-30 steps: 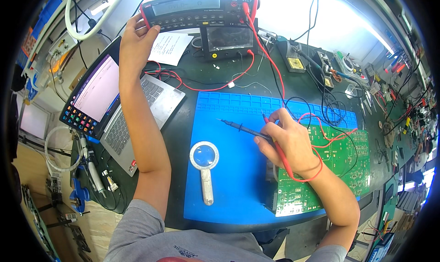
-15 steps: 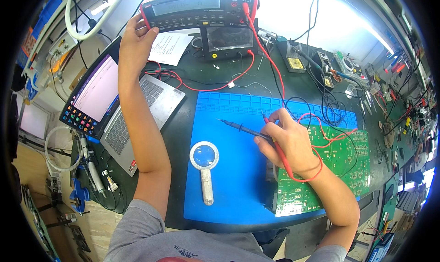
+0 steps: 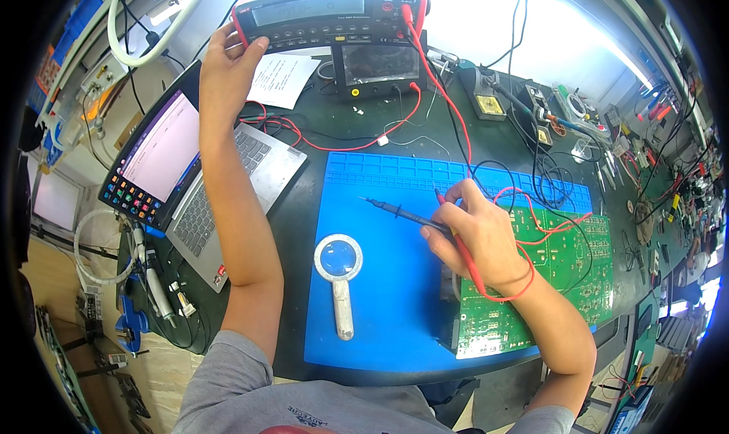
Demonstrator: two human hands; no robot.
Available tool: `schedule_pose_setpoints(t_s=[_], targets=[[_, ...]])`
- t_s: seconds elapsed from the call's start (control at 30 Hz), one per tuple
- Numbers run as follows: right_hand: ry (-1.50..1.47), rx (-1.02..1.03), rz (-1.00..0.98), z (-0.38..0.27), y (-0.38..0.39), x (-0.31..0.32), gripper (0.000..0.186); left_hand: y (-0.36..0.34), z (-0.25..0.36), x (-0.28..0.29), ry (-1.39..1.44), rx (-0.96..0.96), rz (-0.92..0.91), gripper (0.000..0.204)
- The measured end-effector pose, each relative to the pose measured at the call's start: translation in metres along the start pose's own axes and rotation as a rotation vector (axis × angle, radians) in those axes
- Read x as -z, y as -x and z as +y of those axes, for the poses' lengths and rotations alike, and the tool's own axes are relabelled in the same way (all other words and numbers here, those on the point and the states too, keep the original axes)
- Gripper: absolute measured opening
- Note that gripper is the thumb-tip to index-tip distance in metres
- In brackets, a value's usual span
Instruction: The person touches a multimeter to various points on a green circuit board while using their other hand to operate a bench multimeter device.
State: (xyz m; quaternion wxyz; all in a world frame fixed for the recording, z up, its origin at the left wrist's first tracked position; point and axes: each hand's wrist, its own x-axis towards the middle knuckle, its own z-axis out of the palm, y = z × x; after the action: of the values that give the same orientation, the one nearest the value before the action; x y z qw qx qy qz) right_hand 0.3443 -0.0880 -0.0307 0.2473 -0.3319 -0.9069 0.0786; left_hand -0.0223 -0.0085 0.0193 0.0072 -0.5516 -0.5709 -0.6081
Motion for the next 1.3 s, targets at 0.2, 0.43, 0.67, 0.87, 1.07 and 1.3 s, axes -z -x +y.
schedule_pose_setpoints(t_s=[0.2, 0.43, 0.67, 0.87, 1.07, 1.3], targets=[[0.000, -0.002, -0.004, -0.001, 0.000, 0.001, 0.019, 0.002, 0.005, -0.003, -0.039, 0.014, 0.030, 0.062], [-0.004, 0.006, 0.006, 0.000, 0.000, 0.000, 0.019, 0.001, 0.003, 0.001, 0.010, 0.030, 0.005, 0.063], [-0.001, 0.001, 0.006, -0.001, 0.000, 0.000, 0.019, 0.002, 0.008, 0.004, 0.035, 0.062, -0.039, 0.055], [-0.005, -0.004, -0.002, -0.002, -0.001, 0.001, 0.019, 0.000, 0.001, 0.004, 0.007, 0.026, -0.039, 0.062], [-0.002, -0.006, -0.001, 0.000, 0.000, 0.001, 0.019, 0.003, 0.013, 0.004, 0.034, 0.084, -0.040, 0.057], [0.002, -0.002, -0.002, -0.001, 0.000, 0.001, 0.019, 0.000, 0.001, 0.001, -0.003, -0.002, -0.005, 0.063]])
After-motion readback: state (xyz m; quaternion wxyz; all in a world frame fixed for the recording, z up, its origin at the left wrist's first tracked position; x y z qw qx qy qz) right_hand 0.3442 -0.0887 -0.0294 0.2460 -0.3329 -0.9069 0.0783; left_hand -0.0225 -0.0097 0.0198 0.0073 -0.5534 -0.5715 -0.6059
